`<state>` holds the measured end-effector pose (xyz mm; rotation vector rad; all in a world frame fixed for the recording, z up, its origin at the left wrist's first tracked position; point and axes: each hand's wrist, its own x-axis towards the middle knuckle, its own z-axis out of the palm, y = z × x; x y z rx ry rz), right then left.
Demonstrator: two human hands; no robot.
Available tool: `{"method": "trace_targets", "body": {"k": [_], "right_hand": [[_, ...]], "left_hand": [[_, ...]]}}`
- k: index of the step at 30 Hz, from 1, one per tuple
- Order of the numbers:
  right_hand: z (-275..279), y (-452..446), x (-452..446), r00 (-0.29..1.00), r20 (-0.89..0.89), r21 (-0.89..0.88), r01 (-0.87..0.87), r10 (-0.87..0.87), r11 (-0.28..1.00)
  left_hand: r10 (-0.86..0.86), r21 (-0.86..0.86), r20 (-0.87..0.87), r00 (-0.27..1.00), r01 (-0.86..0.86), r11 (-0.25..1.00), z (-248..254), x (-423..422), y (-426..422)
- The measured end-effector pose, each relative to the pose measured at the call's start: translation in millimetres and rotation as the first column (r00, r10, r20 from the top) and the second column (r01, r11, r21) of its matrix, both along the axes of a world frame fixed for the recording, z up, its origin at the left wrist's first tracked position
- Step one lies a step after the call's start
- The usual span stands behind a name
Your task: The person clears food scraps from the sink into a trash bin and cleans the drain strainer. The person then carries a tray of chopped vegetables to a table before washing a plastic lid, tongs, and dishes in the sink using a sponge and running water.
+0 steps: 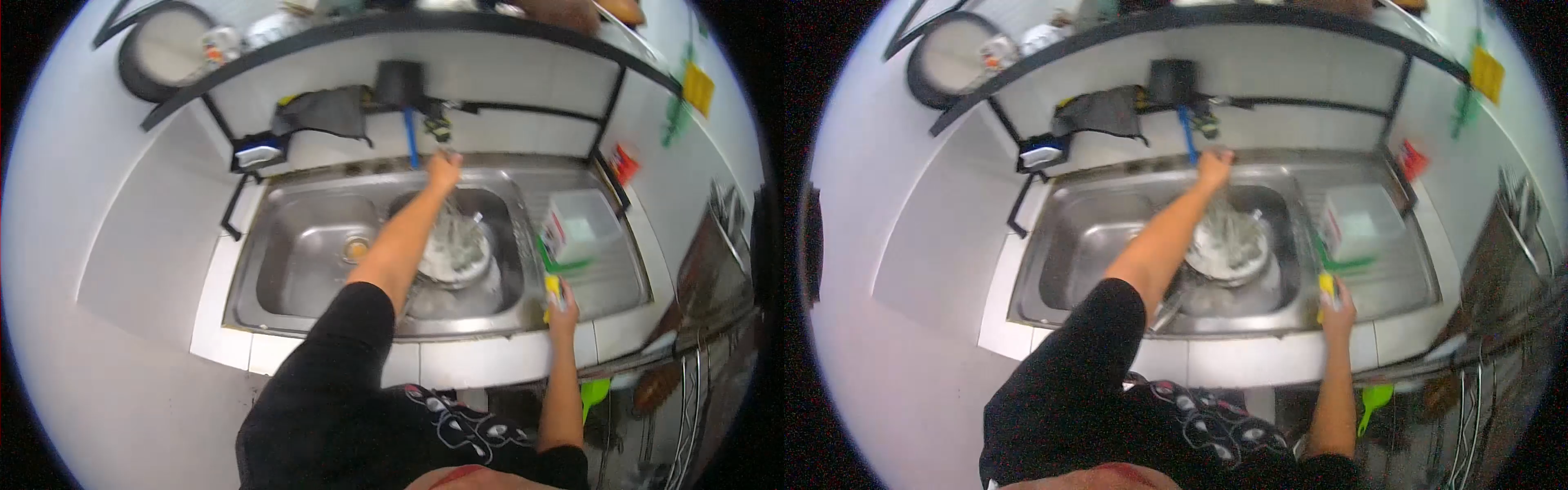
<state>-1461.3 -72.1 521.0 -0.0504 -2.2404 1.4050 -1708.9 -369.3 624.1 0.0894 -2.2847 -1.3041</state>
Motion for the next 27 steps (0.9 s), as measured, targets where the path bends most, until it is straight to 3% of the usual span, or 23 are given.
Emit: {"method": "trace_targets", "body": {"k": [2, 5, 8, 12, 13, 14, 16, 17, 20, 24, 27], "right_hand": [[1, -1, 1, 0.997, 0.062, 0.072, 0.045, -0.049, 0.996], [-1, -1, 0, 1.000, -0.014, 0.126, 0.003, -0.001, 0.992], [12, -7, 5, 0.996, 0.085, -0.024, -0.014, 0.016, 1.000], [-2, 2, -2, 0.998, 0.067, 0.012, -0.003, 0.002, 1.000], [-11, 4, -8, 0.999, 0.050, 0.011, 0.002, -0.003, 1.000], [-16, 9, -8, 0.999, 0.042, 0.011, 0.015, -0.015, 1.000], [7, -3, 3, 0.996, 0.079, 0.046, 0.029, -0.033, 0.999], [10, -4, 4, 0.997, 0.068, 0.084, 0.033, -0.038, 0.996], [19, -9, 9, 0.997, 0.062, 0.109, 0.032, -0.039, 0.993], [18, -9, 7, 0.999, 0.036, 0.079, 0.015, -0.018, 0.997], [14, -8, 5, 0.997, 0.079, 0.068, 0.015, -0.020, 0.998]], "left_hand": [[0.138, 0.081, -0.124, 0.983, -0.129, 0.988, -11, -11, -2], [0.045, 0.161, -0.036, 0.998, -0.039, 0.986, 5, -6, -6], [-0.014, 0.066, -0.040, 0.999, 0.017, 0.998, 8, -1, -1], [-0.180, -0.174, 0.132, 0.975, 0.202, 0.964, 5, -11, -12], [-0.182, -0.130, 0.110, 0.977, 0.196, 0.972, -2, -19, -15], [-0.207, 0.051, 0.107, 0.973, 0.202, 0.978, -8, -24, -19], [-0.200, 0.043, 0.240, 0.950, 0.196, 0.980, 24, 5, -29], [-0.233, 0.078, 0.205, 0.951, 0.221, 0.972, 20, -1, -35], [-0.314, 0.332, 0.229, 0.921, 0.230, 0.915, 26, -3, -60], [-0.457, 0.563, 0.246, 0.855, 0.258, 0.785, 34, -6, -103], [-0.514, 0.691, 0.116, 0.850, 0.303, 0.656, 34, 3, -113]]}}
